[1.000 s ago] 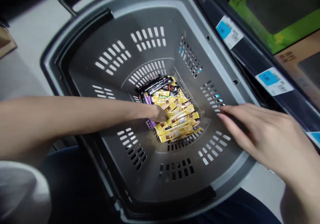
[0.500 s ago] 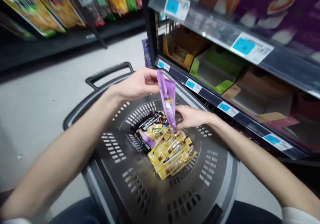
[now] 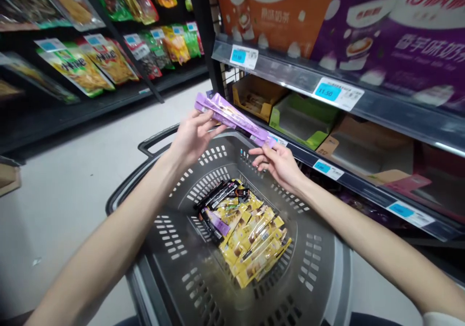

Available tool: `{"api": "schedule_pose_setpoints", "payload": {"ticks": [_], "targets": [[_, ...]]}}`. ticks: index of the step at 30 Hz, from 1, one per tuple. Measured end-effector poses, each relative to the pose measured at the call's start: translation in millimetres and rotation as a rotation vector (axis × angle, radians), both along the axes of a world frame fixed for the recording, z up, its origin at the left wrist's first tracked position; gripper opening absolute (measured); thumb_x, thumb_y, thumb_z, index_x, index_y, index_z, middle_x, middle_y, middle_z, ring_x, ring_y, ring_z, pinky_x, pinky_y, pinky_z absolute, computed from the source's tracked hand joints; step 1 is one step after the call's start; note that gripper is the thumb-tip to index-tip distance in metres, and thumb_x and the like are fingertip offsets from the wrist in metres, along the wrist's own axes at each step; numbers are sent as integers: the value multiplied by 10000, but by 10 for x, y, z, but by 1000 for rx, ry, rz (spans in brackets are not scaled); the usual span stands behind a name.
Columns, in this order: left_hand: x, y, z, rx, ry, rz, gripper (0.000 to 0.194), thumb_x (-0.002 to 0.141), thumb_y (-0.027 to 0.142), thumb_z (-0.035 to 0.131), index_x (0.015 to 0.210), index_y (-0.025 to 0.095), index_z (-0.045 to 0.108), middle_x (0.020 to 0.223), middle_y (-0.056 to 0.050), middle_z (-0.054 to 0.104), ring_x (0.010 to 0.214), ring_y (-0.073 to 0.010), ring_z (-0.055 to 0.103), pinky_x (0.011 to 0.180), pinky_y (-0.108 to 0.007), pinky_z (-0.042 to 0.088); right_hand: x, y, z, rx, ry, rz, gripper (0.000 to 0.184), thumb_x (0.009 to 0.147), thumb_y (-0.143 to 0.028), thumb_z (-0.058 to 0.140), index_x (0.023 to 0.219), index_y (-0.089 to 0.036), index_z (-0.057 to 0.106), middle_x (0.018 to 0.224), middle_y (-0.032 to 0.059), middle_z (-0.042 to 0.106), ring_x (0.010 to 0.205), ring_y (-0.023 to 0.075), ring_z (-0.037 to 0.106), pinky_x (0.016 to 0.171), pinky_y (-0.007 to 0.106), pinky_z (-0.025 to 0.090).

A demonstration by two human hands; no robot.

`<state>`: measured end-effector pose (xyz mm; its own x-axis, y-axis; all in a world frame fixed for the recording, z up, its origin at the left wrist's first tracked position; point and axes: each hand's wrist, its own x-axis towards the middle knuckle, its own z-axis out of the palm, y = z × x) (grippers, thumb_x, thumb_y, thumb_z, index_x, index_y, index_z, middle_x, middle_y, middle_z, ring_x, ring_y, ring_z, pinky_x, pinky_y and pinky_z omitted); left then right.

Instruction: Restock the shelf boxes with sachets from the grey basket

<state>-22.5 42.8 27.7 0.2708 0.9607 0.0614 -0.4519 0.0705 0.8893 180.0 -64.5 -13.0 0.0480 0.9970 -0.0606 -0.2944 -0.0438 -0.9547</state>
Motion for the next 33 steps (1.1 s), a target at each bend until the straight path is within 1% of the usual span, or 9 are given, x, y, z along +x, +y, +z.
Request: {"api": "schedule_pose_setpoints", "payload": {"ticks": [4,8,12,14,17,21,24,29,33], "targets": [[-165,83,84,231,-26,192,366,753,341,830,1007,268,577,1211,-18,702,1202,-228,664,955,-372,615,10,22,34,92,99,-250,375,731,-477,895,890,-190,712,935,28,736,738,95,673,618,184,555],[-308,168,101,316,-84,352,388,729,273,818,966,307,514,1128,31,694,1291,-190,609,1008,-343,577,17,41,24,80,307,-327,243,733,-321,881,841,-238,680,943,-20,690,993,140,682,902,274,597],[-244,77,74,360,-69,194,165,724,159,647,829,245,552,876,8,630,990,-154,641,980,-371,596,14,61,-12,139,283,-342,69,776,-178,728,787,-220,673,1019,10,718,1140,166,646,1091,356,532],[-146,-48,66,383,-74,55,54,737,189,569,689,210,557,755,-22,550,820,-151,593,921,-391,617,20,68,-13,130,287,-312,7,785,-195,668,786,-196,675,1075,56,733,1159,194,652,1055,358,552],[14,-278,51,397,-57,-92,275,785,308,497,533,206,538,639,-59,460,713,-181,533,786,-409,628,48,60,26,72,383,-242,96,785,-237,678,741,-184,611,842,38,699,834,160,680,795,307,621],[148,-513,-6,412,-77,-386,341,764,351,478,497,210,634,586,-106,497,760,-239,555,693,-426,606,73,-5,129,-43,405,-60,344,756,-364,810,718,-176,525,625,-64,524,407,13,292,355,139,310],[170,-566,-56,437,16,-561,275,678,294,502,504,209,697,550,-126,543,841,-270,574,795,-457,609,45,-68,189,-65,335,-51,433,686,-382,904,854,-198,550,625,-95,527,379,-5,182,324,135,171],[158,-531,-118,446,18,-646,246,653,185,512,494,208,698,514,-102,542,871,-249,574,855,-425,606,2,-101,190,-20,258,-103,509,618,-261,969,852,-219,519,506,-145,360,403,10,197,367,124,251],[225,-550,-144,442,48,-595,140,781,151,629,771,195,763,837,-55,660,957,-206,630,790,-349,615,17,-70,161,22,266,-165,527,620,-280,976,722,-196,466,525,-122,363,435,3,221,382,120,276]]}}
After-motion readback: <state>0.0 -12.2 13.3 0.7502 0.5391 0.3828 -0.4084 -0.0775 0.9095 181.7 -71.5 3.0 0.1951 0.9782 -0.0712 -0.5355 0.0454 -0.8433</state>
